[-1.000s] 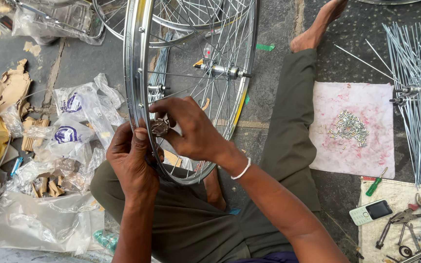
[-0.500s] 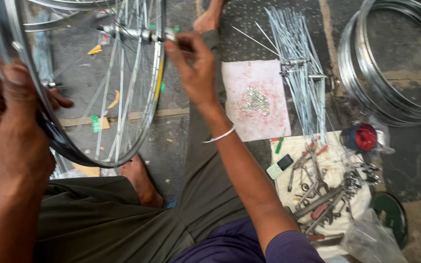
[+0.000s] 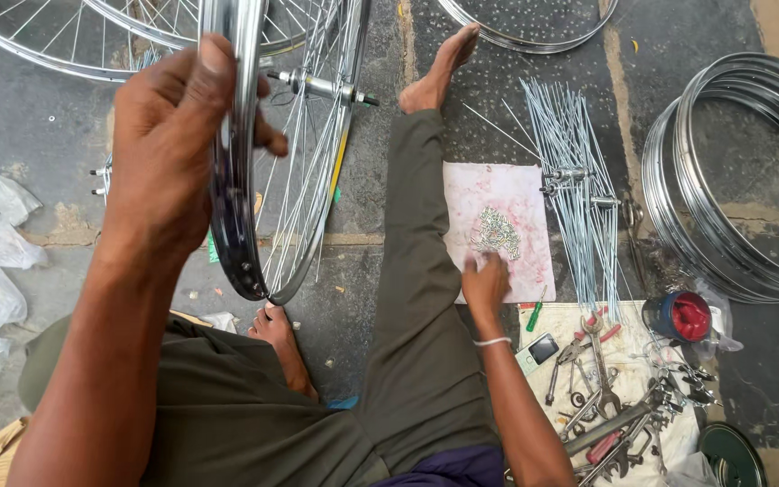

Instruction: The person is assembling a bicycle wheel by inserting spokes into the rim and hub. They use a spoke wrench to tighten the spokes and ensure the wheel is properly aligned.

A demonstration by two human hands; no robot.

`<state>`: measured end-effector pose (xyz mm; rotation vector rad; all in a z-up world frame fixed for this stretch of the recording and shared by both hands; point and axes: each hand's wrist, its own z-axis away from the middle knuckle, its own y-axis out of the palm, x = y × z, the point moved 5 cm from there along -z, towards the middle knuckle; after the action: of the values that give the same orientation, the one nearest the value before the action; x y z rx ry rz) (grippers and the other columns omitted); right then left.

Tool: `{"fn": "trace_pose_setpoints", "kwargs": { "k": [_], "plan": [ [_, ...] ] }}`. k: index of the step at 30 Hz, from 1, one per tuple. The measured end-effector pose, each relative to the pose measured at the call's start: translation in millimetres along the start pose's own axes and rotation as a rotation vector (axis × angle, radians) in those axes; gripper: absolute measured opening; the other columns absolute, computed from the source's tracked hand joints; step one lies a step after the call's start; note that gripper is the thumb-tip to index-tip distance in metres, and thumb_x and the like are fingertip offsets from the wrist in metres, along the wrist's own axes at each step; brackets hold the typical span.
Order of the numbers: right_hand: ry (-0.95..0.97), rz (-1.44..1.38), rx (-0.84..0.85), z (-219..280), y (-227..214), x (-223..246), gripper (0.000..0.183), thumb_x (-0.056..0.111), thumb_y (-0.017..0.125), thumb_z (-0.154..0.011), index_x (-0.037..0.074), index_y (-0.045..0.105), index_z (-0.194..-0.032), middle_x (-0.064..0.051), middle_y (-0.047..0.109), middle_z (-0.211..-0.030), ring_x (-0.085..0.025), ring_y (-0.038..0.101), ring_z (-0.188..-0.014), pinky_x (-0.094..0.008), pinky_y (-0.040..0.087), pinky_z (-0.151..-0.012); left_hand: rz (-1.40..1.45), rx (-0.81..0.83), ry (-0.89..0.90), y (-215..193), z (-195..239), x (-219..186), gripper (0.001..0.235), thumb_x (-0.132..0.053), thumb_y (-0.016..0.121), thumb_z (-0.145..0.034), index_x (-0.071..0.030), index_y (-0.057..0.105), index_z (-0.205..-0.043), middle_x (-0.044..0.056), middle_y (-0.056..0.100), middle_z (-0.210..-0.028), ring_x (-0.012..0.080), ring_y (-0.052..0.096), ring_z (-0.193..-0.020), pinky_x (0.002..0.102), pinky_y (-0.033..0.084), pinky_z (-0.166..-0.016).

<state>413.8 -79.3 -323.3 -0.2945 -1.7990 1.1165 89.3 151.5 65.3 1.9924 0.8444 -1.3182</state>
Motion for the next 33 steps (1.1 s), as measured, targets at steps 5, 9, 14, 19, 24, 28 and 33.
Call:
{"fn": "trace_pose_setpoints", "kwargs": {
  "k": [5, 9, 14, 19, 24, 28, 33],
  "plan": [
    [-0.309, -0.867, 0.379, -30.7, 28.6, 194.2, 0.021, 0.017, 0.071, -0.096, 0.000, 0.078, -0.106, -0.014, 0.074, -0.117, -0.025, 0.059, -0.128, -0.035, 0.043, -0.107, -0.411, 0.021, -0.032, 8.8, -0.6, 20.0, 0.067, -0.017, 0.087, -0.086, 0.003, 0.044, -0.134, 0.011, 0.061, -0.101, 0.0179, 0.070, -0.085, 0.033, 0.063, -0.070],
    [-0.037, -1.011, 0.791, -4.0, 29.8, 287.3, 0.026, 0.023, 0.069, -0.103, -0.001, 0.077, -0.108, -0.010, 0.071, -0.095, -0.021, 0.059, -0.091, -0.034, 0.048, -0.080, -0.342, -0.010, -0.128, 19.9, 17.8, 24.4, 0.064, -0.017, 0.083, -0.086, 0.001, 0.045, -0.134, 0.012, 0.066, -0.104, 0.0188, 0.074, -0.086, 0.034, 0.062, -0.071],
    [-0.332, -1.164, 0.458, 1.2, -34.1, 325.0, 0.028, 0.020, 0.060, -0.101, 0.002, 0.065, -0.122, -0.005, 0.071, -0.099, -0.014, 0.065, -0.089, -0.033, 0.052, -0.075, -0.090, 0.040, -0.099, 23.7, 21.3, 27.8, 0.065, -0.012, 0.083, -0.079, -0.001, 0.047, -0.133, 0.007, 0.063, -0.119, 0.0143, 0.069, -0.103, 0.031, 0.061, -0.081],
    [-0.523, -0.584, 0.320, 9.0, -55.6, 336.2, 0.034, 0.012, 0.057, -0.097, 0.005, 0.067, -0.128, -0.008, 0.069, -0.083, -0.016, 0.065, -0.071, -0.034, 0.054, -0.067, -0.157, 0.053, -0.170, 15.5, 29.4, 37.8, 0.053, -0.009, 0.087, -0.085, 0.001, 0.056, -0.127, 0.008, 0.066, -0.094, 0.0111, 0.067, -0.082, 0.028, 0.057, -0.065],
    [-0.738, -0.518, 0.304, 18.4, -75.1, 338.3, 0.020, 0.018, 0.063, -0.100, 0.008, 0.072, -0.115, -0.008, 0.074, -0.092, -0.018, 0.069, -0.081, -0.031, 0.054, -0.071, -0.184, 0.004, -0.328, 8.7, 28.9, 47.0, 0.042, -0.009, 0.086, -0.087, 0.004, 0.070, -0.124, 0.012, 0.064, -0.072, 0.0109, 0.059, -0.060, 0.027, 0.043, -0.051],
    [-0.535, -1.123, 0.517, 16.1, -91.7, 345.5, 0.027, 0.024, 0.056, -0.114, 0.006, 0.068, -0.130, -0.006, 0.068, -0.098, -0.012, 0.065, -0.084, -0.024, 0.058, -0.075, -0.213, 0.136, -0.316, 25.9, 26.1, 34.9, 0.052, -0.012, 0.085, -0.082, -0.001, 0.064, -0.128, 0.009, 0.068, -0.087, 0.0097, 0.060, -0.067, 0.024, 0.049, -0.054],
    [-0.592, -0.996, 0.477, -6.7, -68.2, 309.6, 0.051, 0.019, 0.063, -0.106, 0.008, 0.045, -0.153, -0.009, 0.064, -0.135, -0.018, 0.065, -0.119, -0.031, 0.056, -0.100, -0.390, -0.062, -0.039, 37.8, 27.0, 26.2, 0.057, -0.012, 0.079, -0.085, 0.002, 0.045, -0.129, 0.005, 0.060, -0.102, 0.0117, 0.067, -0.081, 0.027, 0.061, -0.068]
  ]
}}
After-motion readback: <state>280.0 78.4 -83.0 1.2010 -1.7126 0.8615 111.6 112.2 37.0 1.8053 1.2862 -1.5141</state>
